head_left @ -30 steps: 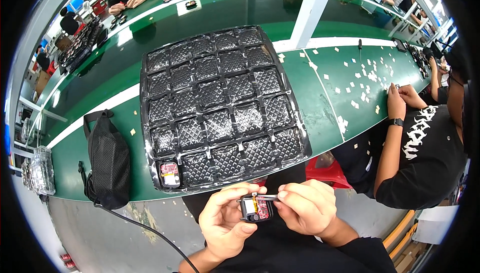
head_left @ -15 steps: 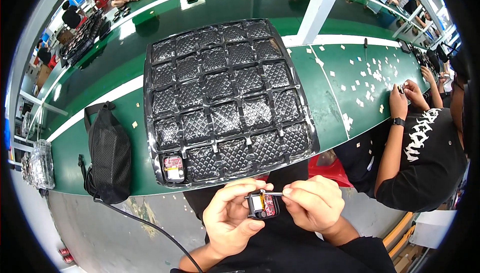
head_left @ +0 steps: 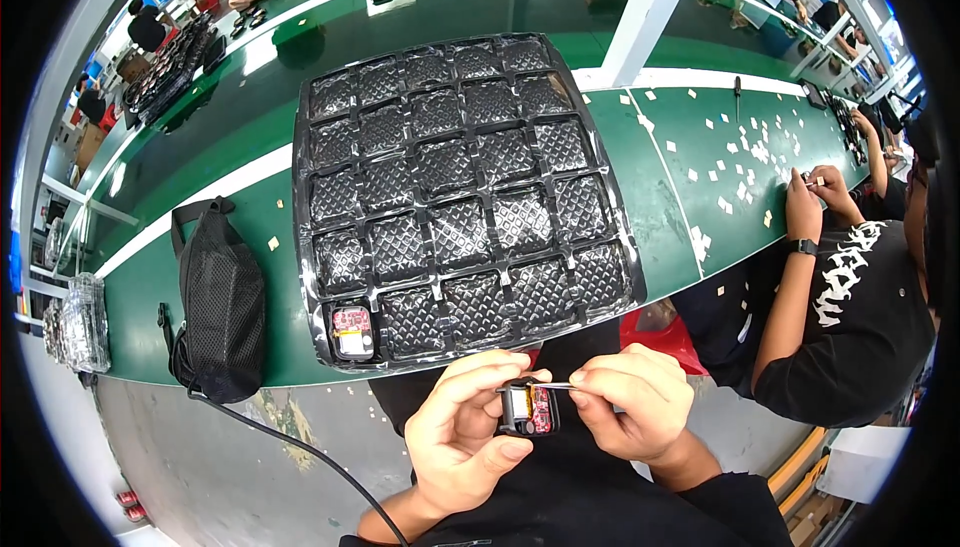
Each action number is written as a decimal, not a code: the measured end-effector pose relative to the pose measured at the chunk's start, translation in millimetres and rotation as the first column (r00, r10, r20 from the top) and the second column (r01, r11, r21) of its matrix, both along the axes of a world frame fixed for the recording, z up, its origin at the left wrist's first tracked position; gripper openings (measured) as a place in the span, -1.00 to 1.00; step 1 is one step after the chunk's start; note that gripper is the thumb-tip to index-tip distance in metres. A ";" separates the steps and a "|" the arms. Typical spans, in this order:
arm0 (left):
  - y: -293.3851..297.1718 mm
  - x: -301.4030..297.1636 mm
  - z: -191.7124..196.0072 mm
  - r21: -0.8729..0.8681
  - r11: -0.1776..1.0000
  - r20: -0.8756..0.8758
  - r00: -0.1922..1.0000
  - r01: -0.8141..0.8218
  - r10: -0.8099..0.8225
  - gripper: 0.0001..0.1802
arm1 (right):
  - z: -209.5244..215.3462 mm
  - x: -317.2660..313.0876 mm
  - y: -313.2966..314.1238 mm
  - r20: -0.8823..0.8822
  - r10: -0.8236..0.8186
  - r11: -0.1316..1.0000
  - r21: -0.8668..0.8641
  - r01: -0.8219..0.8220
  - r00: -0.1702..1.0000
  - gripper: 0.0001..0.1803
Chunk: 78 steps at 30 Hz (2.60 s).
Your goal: The recorder is seen assembling small electronic components into a tray at a factory workbench.
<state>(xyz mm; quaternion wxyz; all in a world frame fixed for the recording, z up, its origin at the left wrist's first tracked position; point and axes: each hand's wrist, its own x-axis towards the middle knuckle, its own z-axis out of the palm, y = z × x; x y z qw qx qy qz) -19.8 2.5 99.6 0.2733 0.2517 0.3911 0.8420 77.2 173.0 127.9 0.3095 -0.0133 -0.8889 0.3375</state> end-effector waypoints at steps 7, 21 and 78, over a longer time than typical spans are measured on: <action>-2.8 0.5 8.4 -0.039 0.999 -0.006 1.000 -0.019 0.019 -0.35 | -8.6 -0.1 -3.8 -0.156 -0.038 0.969 0.235 0.075 0.987 -0.71; -10.3 -7.4 10.1 -0.021 0.998 0.047 0.997 0.063 -0.062 -0.35 | -10.4 -0.4 -5.4 -0.109 -0.014 0.995 0.098 0.025 0.994 -0.68; -22.3 -43.4 81.2 0.283 0.931 -0.581 0.813 0.229 -0.023 -0.33 | -107.9 -25.7 92.1 0.040 -0.465 0.708 -0.583 0.399 0.884 -0.81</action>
